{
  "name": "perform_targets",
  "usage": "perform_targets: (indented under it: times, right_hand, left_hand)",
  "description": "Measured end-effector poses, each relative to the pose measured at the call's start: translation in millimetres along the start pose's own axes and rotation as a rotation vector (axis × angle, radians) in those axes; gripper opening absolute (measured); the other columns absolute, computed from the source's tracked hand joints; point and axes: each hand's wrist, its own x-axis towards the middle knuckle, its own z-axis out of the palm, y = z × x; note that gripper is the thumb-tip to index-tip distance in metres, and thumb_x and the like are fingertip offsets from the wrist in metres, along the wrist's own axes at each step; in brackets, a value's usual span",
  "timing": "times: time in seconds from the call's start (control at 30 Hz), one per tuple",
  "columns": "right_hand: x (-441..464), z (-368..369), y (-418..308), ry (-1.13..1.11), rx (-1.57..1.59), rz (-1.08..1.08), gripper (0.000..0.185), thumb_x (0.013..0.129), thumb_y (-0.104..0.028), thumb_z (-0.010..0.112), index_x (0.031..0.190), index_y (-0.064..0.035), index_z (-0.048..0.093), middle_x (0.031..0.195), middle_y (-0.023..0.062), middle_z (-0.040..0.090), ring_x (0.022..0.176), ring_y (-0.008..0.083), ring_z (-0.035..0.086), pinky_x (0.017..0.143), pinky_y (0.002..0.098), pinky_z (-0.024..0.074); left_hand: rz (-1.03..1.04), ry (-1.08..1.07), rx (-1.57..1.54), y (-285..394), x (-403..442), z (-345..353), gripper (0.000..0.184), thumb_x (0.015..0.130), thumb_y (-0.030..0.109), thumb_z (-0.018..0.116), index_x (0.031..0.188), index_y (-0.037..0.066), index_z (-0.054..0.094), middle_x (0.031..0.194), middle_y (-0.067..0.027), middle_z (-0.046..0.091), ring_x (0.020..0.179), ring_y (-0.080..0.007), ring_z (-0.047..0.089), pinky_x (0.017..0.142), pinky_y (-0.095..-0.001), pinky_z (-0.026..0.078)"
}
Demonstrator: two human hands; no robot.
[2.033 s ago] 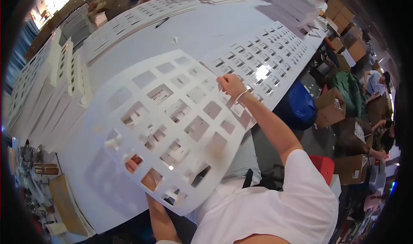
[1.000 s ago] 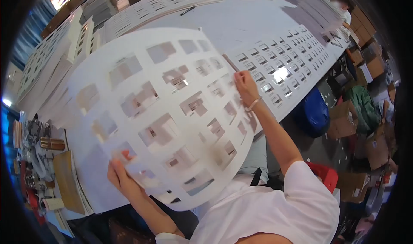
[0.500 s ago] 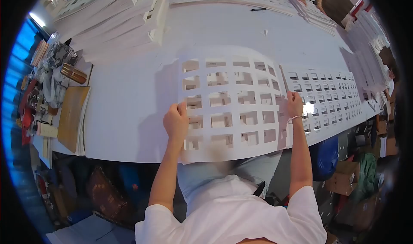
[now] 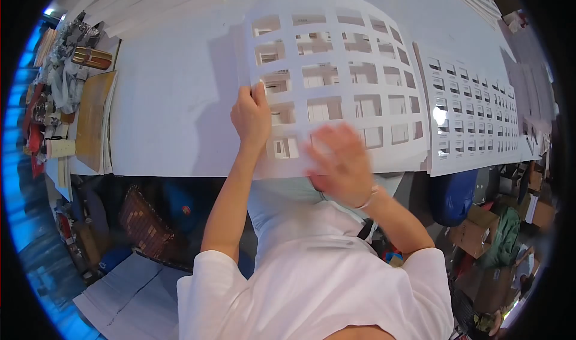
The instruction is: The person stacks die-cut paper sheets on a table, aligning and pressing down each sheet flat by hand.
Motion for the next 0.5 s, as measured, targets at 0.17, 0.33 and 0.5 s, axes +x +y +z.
perform_targets:
  times: [0.17,0.33,0.5]
  right_hand:
    - [-17,63,-22,-0.272,0.003,0.051,0.08,0.077,-0.033,0.076,0.147,-0.0156,0.041,0.154,0.0095,0.038,0.145,0.0296,0.031,0.115,0.0605,0.0236]
    - [-33,84,-20,-0.284,0.003,0.076,0.081,0.078,-0.032,0.074,0.149,-0.0161,0.038,0.156,0.0093,0.035,0.147,0.0287,0.028,0.116,0.0611,0.0205]
    - [-30,85,-23,-0.328,0.021,0.123,0.081,0.079,-0.032,0.073,0.149,-0.0138,0.036,0.158,0.0098,0.031,0.147,0.0292,0.027,0.116,0.0615,0.0195]
  left_hand:
    - [-0.025,-0.072,0.064,-1,5,-4,0.036,0.097,0.032,0.055,0.081,0.0,0.057,0.066,-0.0168,0.061,0.065,-0.0381,0.061,0.065,-0.0471,0.044]
    - [0.007,-0.158,0.159,1,20,-18,0.031,0.096,0.031,0.058,0.098,0.001,0.059,0.088,-0.0175,0.066,0.073,-0.0343,0.062,0.07,-0.0448,0.047]
    - [0.608,0.158,0.21,42,55,-22,0.054,0.099,0.031,0.053,0.142,0.0,0.042,0.143,-0.0206,0.046,0.124,-0.0334,0.051,0.105,-0.0448,0.039]
